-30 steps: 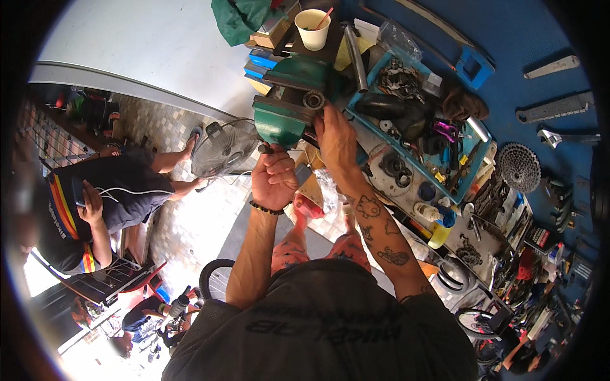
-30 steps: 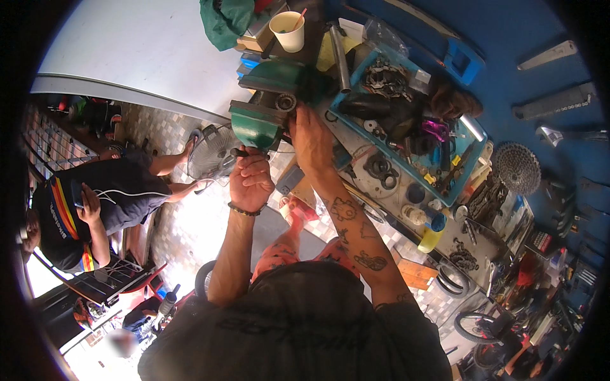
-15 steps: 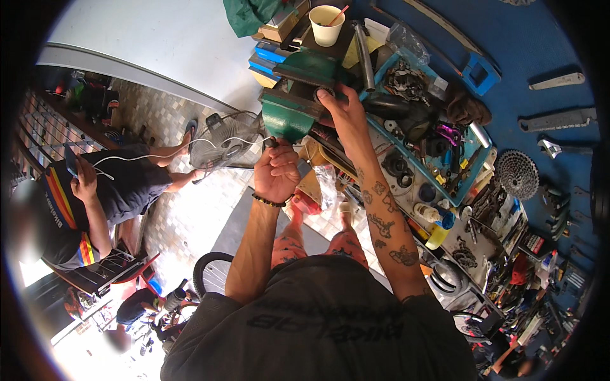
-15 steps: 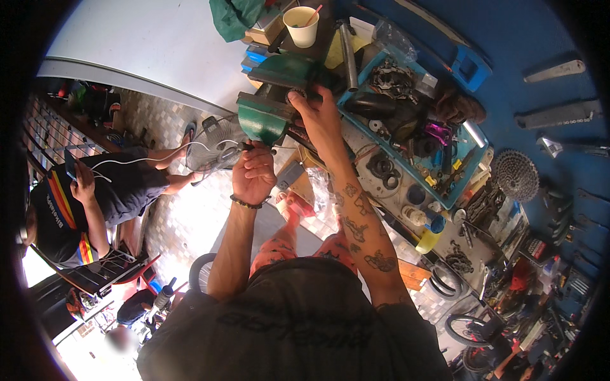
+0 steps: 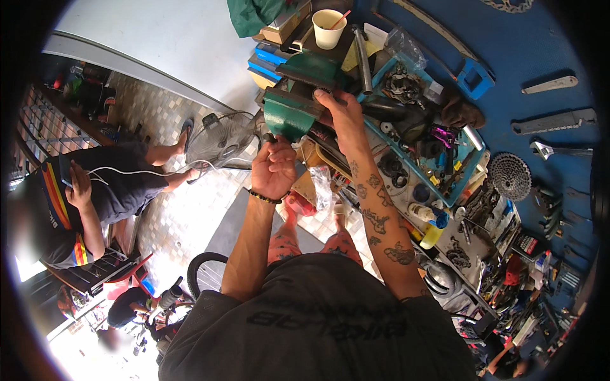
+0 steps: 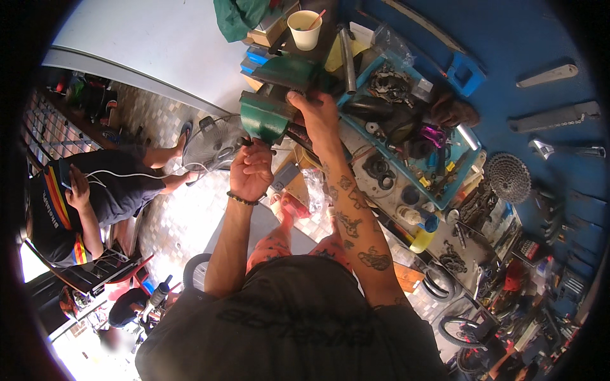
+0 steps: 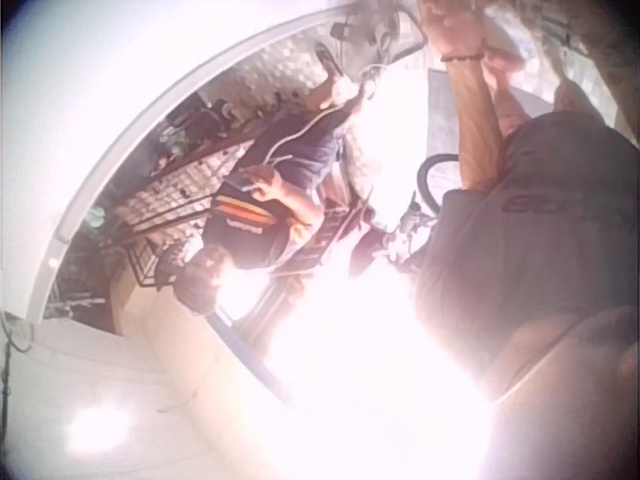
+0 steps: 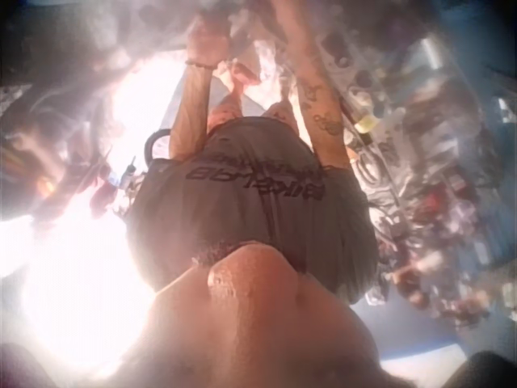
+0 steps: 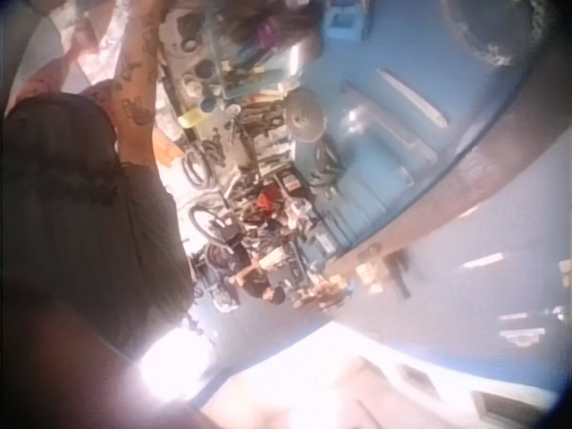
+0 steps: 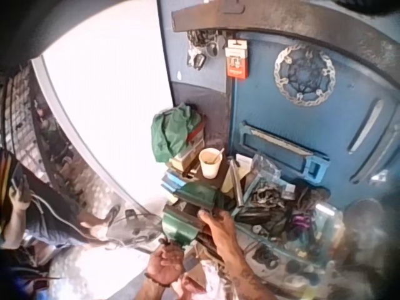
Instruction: The person works on a bicycle in a workshop, using a hammer and punch to adjust a bearing or hub component. They repeatedly tap the part, inspect it, and place it back on the workbench.
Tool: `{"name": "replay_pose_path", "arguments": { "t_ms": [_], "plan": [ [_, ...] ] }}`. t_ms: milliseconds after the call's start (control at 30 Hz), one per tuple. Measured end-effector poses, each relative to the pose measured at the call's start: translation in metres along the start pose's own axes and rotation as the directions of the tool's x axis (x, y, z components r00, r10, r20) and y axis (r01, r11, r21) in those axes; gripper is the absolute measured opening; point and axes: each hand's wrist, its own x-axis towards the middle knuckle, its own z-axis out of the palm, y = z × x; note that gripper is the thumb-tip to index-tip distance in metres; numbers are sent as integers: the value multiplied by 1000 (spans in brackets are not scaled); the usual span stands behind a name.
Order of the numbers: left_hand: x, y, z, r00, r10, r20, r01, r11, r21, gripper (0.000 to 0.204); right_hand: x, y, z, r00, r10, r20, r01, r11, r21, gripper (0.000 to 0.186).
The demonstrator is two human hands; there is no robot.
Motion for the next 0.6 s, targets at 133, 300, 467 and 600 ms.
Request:
{"name": "replay_pose_path", "arguments": {
  "t_ms": [133, 300, 467, 600],
  "plan": [
    [0, 4, -7, 997, -12, -79, 20, 995, 98, 18, -1, 0, 1, 1000, 5, -12, -5, 1000, -4, 69],
    [0, 4, -15, 994, -2, -113, 37, 950, 309, 20, 0, 3, 0, 999, -39, -19, 40, 998, 43, 66],
    [5, -14, -23, 892, 330, -309, 79, 559, 825, 29, 3, 9, -1, 1000, -30, -9, 30, 1000, -7, 74],
    [12, -28, -31, 764, 587, -268, 239, 129, 962, 39, 7, 12, -3, 1000, -28, -13, 27, 999, -45, 76]
  ]
}}
